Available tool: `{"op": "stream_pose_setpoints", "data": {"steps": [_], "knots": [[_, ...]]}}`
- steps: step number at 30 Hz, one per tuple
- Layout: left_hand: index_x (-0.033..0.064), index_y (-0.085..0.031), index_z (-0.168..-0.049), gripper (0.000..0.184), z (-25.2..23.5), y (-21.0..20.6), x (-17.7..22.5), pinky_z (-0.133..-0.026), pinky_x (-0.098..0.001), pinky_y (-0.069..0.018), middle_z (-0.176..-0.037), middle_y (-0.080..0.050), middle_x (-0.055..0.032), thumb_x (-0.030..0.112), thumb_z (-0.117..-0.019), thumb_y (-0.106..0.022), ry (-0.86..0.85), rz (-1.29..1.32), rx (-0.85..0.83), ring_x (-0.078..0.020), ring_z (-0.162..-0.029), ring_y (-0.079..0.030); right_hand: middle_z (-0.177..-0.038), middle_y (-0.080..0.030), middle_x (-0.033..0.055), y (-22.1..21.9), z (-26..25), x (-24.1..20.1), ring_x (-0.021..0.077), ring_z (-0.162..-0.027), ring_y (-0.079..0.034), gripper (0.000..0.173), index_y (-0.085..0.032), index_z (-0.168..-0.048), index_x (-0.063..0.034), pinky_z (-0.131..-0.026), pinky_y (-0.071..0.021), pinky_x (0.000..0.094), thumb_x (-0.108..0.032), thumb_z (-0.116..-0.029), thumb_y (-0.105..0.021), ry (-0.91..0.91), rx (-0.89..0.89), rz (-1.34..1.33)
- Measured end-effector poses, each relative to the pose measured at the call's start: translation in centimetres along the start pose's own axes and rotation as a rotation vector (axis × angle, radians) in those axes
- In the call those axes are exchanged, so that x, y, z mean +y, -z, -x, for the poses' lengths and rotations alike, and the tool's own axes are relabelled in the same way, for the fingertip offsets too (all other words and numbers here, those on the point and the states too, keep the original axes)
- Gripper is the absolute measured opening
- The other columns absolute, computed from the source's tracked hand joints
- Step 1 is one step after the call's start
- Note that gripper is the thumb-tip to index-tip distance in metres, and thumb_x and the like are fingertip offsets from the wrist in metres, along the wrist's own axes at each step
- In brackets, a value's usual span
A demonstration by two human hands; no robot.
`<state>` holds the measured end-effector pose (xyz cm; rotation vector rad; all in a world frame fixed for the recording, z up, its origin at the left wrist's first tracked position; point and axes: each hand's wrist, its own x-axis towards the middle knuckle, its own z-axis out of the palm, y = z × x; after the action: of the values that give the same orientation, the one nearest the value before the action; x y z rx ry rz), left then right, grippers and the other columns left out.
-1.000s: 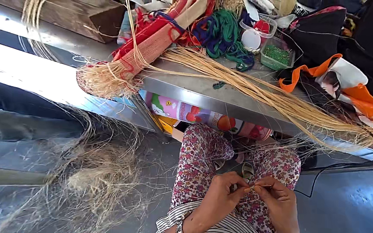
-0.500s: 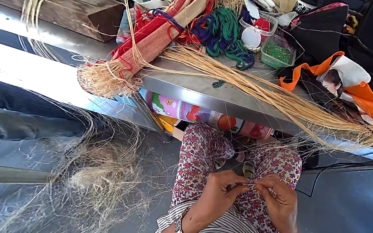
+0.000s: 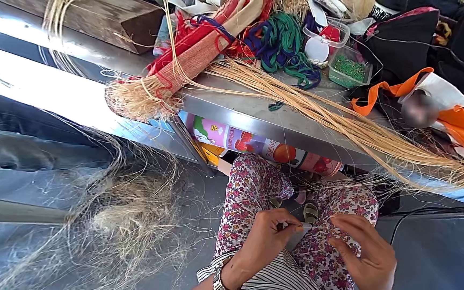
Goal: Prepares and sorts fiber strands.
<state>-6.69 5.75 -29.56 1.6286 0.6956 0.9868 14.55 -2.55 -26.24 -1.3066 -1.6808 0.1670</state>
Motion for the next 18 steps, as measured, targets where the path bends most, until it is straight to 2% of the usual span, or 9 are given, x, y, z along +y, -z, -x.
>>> {"op": "stream_pose_setpoints", "data": {"steps": [2,5,7,9,12,16,18], "knots": [[0.0031,-0.077,-0.088,0.01,-0.1,0.1,0.3,-0.057,-0.0068,-0.0417,-0.079,-0.07,0.0019,0.012,-0.0888,-0.073,0.028,0.005,-0.012,0.0094,-0.063,-0.052,-0.117,-0.07,-0.0035,-0.6,0.1,-0.2,0.0088,-0.119,-0.062,0.016,-0.073,-0.111,-0.0188,-0.104,-0.0496,0.0233,-0.03,-0.0995,-0.068,0.147,0.003,0.149],[0.0034,-0.078,-0.088,0.009,-0.2,0.1,0.5,-0.057,-0.0067,-0.0419,-0.079,-0.07,0.0027,0.011,-0.0881,-0.074,0.053,0.024,-0.039,0.0099,-0.063,-0.052,-0.115,-0.069,-0.0006,-1.5,0.4,0.1,0.0135,-0.119,-0.061,0.011,-0.07,-0.109,-0.0186,-0.105,-0.047,0.0259,-0.025,-0.1002,-0.067,0.299,-0.007,0.327],[0.0036,-0.077,-0.087,0.009,-0.2,0.2,0.7,-0.057,-0.007,-0.0415,-0.078,-0.07,0.0037,0.012,-0.088,-0.075,0.077,0.046,-0.061,0.01,-0.062,-0.051,-0.11,-0.069,0.0015,-1.8,0.5,0.5,0.0153,-0.114,-0.062,0.008,-0.069,-0.107,-0.0165,-0.104,-0.0475,0.0268,-0.02,-0.1,-0.066,0.354,-0.02,0.37],[0.0039,-0.078,-0.087,0.01,-0.2,0.3,0.7,-0.056,-0.0075,-0.041,-0.077,-0.069,0.0046,0.013,-0.0884,-0.074,0.101,0.076,-0.091,0.01,-0.061,-0.051,-0.098,-0.07,0.0036,-2.1,0.5,0.8,0.0168,-0.104,-0.065,0.006,-0.07,-0.101,-0.0122,-0.099,-0.0502,0.0267,-0.014,-0.0998,-0.064,0.398,-0.011,0.369],[0.0044,-0.078,-0.089,0.011,-0.3,0.6,0.6,-0.057,-0.0076,-0.0412,-0.079,-0.069,0.0053,0.014,-0.0899,-0.074,0.121,0.114,-0.125,0.0099,-0.063,-0.051,-0.092,-0.068,0.0041,-2.2,0.4,0.9,0.016,-0.099,-0.065,0.008,-0.069,-0.099,-0.0089,-0.098,-0.0506,0.0239,-0.011,-0.1002,-0.062,0.405,0.003,0.352],[0.0049,-0.079,-0.095,0.012,-0.4,1.9,0.3,-0.068,-0.0105,-0.0518,-0.085,-0.074,0.0059,0.012,-0.0938,-0.07,0.144,0.172,-0.138,0.0071,-0.073,-0.063,-0.091,-0.068,0.005,-2.0,0.0,1.3,0.0152,-0.097,-0.065,0.008,-0.069,-0.098,-0.007,-0.095,-0.051,0.0221,-0.012,-0.1003,-0.063,0.383,0.034,0.349],[0.0057,-0.078,-0.093,0.009,-0.4,2.5,0.2,-0.065,-0.0097,-0.0503,-0.082,-0.074,0.0072,0.011,-0.0924,-0.071,0.156,0.152,-0.128,0.0082,-0.07,-0.062,-0.09,-0.068,0.0049,-2.0,-0.1,1.5,0.014,-0.097,-0.065,0.01,-0.069,-0.097,-0.0065,-0.095,-0.0509,0.0209,-0.014,-0.1013,-0.063,0.35,0.05,0.329]]}}
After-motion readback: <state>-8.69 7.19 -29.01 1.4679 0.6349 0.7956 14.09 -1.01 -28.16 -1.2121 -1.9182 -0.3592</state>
